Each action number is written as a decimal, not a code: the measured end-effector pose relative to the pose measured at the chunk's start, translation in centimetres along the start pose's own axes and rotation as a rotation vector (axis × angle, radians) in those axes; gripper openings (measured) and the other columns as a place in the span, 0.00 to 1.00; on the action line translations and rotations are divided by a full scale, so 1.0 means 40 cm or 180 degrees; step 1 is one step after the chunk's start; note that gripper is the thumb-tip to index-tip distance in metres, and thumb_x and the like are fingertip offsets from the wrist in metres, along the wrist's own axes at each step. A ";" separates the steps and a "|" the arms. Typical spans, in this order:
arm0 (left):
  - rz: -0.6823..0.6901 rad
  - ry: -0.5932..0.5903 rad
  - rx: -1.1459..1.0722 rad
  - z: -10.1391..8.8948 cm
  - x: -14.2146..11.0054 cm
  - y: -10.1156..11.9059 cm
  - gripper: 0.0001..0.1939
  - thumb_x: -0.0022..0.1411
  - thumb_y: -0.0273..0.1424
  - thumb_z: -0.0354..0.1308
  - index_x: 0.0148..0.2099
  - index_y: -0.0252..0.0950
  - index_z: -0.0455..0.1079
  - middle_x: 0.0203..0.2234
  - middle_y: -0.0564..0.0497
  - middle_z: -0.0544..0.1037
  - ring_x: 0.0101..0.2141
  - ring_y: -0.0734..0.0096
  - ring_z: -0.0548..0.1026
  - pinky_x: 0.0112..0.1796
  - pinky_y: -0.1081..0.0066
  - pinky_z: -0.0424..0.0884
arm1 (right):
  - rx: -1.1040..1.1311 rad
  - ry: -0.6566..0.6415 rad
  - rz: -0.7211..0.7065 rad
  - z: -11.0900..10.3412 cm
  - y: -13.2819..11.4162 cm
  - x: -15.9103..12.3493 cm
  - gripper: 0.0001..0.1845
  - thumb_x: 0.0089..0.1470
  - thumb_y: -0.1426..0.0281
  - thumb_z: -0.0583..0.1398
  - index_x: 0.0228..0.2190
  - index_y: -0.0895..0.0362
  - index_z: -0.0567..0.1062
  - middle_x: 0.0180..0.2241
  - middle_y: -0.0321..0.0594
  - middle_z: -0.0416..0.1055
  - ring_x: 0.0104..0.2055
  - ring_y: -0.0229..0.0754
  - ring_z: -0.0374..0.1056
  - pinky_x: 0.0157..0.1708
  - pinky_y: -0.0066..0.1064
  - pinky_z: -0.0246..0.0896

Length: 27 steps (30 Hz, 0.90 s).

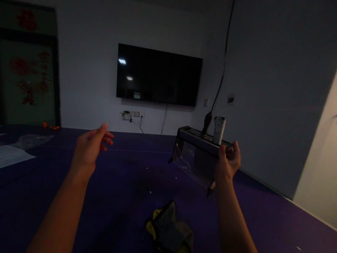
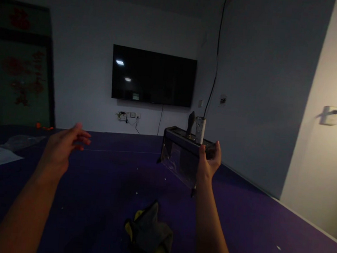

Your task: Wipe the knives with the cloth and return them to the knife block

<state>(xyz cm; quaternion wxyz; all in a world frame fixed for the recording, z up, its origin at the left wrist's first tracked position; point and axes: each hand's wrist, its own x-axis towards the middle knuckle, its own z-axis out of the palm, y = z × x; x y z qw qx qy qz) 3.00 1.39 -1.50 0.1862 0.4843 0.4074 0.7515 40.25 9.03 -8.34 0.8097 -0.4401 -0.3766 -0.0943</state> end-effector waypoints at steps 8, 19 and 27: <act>-0.0007 -0.1039 0.0177 0.095 -0.036 -0.085 0.35 0.44 0.50 0.62 0.50 0.35 0.65 0.51 0.39 0.68 0.53 0.57 0.63 0.51 0.61 0.57 | 0.1306 -0.0949 0.0240 0.064 -0.161 -0.082 0.40 0.43 0.48 0.59 0.53 0.58 0.64 0.52 0.48 0.64 0.54 0.50 0.58 0.51 0.41 0.54; -0.0478 -0.0845 -0.1349 0.084 -0.021 -0.117 0.29 0.39 0.43 0.67 0.44 0.37 0.69 0.33 0.51 0.77 0.37 0.63 0.75 0.38 0.69 0.69 | 0.1957 -0.1986 0.0645 0.135 -0.219 -0.220 0.39 0.46 0.44 0.55 0.54 0.52 0.63 0.52 0.43 0.66 0.54 0.51 0.59 0.50 0.45 0.57; -0.0269 -0.0094 -0.1013 0.057 0.011 -0.100 0.27 0.30 0.37 0.69 0.37 0.35 0.71 0.31 0.52 0.76 0.37 0.64 0.73 0.39 0.70 0.68 | 0.1525 -0.2341 0.0458 0.116 -0.203 -0.182 0.42 0.40 0.55 0.66 0.56 0.49 0.60 0.58 0.46 0.56 0.60 0.52 0.50 0.56 0.51 0.45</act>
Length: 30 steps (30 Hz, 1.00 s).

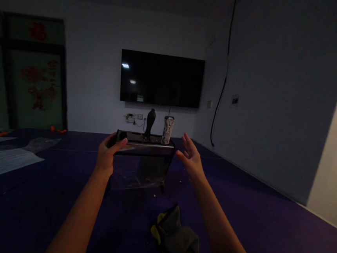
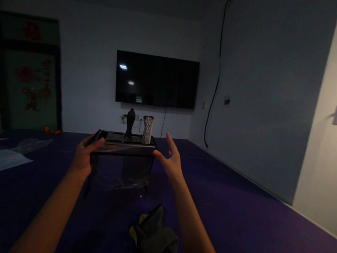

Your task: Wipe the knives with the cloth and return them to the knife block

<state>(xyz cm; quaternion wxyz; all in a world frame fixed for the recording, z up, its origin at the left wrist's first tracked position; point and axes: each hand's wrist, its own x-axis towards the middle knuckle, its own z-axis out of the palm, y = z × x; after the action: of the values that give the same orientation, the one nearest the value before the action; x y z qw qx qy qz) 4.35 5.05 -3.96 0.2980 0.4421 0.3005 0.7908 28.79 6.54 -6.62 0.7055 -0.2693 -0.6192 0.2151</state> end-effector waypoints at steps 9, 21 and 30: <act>0.0359 0.1405 0.0582 -0.102 0.077 -0.100 0.33 0.28 0.36 0.71 0.41 0.33 0.69 0.37 0.48 0.74 0.41 0.61 0.72 0.45 0.62 0.68 | 0.0069 0.0512 0.0491 -0.045 -0.016 0.025 0.35 0.39 0.51 0.63 0.48 0.55 0.70 0.51 0.49 0.67 0.50 0.51 0.64 0.48 0.45 0.58; 0.0358 0.2230 0.0917 -0.206 0.116 -0.173 0.39 0.25 0.35 0.72 0.43 0.30 0.65 0.39 0.46 0.71 0.44 0.55 0.70 0.47 0.55 0.66 | 0.0003 0.0534 0.0790 -0.053 -0.005 0.025 0.27 0.40 0.52 0.63 0.38 0.57 0.76 0.39 0.46 0.75 0.38 0.45 0.70 0.34 0.33 0.63; 0.0590 0.2182 0.1057 -0.215 0.111 -0.204 0.40 0.24 0.41 0.71 0.44 0.30 0.67 0.40 0.45 0.72 0.43 0.54 0.70 0.47 0.53 0.66 | -0.0031 0.0576 0.0862 -0.066 -0.010 0.030 0.24 0.41 0.52 0.62 0.34 0.58 0.77 0.37 0.46 0.75 0.33 0.42 0.71 0.31 0.32 0.62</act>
<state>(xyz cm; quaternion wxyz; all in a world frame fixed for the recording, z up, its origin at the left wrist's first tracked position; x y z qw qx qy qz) -3.45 11.74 -11.35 0.0320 0.2198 0.4653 0.8568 31.57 6.71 -5.68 0.7217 -0.3720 -0.5122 0.2801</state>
